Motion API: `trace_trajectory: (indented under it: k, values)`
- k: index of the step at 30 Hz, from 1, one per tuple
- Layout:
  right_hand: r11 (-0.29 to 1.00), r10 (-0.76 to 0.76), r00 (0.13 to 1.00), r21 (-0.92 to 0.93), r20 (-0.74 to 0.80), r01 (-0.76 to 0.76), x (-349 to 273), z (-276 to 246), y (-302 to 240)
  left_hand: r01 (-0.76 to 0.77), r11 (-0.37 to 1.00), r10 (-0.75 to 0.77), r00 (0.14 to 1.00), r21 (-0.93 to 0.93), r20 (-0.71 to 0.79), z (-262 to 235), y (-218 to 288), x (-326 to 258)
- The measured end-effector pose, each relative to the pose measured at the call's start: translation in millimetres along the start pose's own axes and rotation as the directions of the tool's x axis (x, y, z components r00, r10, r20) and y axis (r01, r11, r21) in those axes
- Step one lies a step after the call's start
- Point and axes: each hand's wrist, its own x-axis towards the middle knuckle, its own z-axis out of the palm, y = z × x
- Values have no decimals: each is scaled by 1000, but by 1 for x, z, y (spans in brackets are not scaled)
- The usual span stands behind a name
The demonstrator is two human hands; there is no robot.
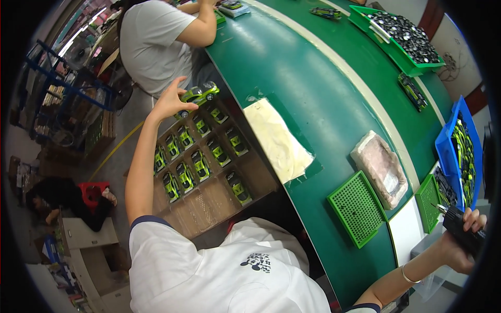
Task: The person takes toy cars from a conveyor belt, drives screws into the car chassis using an electric screwdriver, and places the cars into a divided tray.
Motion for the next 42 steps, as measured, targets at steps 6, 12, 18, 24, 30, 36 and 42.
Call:
trace_trajectory:
  k: [6,12,18,24,30,36,42]
  values:
    - [998,31,998,56,-59,-28,-4,6,-2,-245,967,249,967,70,-54,14,3,91]
    - [1000,-7,990,-2,-138,6,-4,3,-4,-355,921,330,929,157,167,70,79,139]
    - [994,1,1000,105,-18,1,0,-3,-6,-542,826,538,840,152,72,122,179,154]
    - [995,-24,999,99,-23,26,-1,0,-10,-570,796,553,822,204,138,162,208,166]
    - [995,-59,997,75,-43,63,0,-6,-13,-508,826,490,861,243,137,114,152,150]
    - [996,-53,997,75,-53,56,0,-6,-13,-254,886,256,965,388,47,32,68,127]
    - [996,-42,999,78,-32,44,-2,-6,-8,-372,858,353,928,353,121,29,62,123]
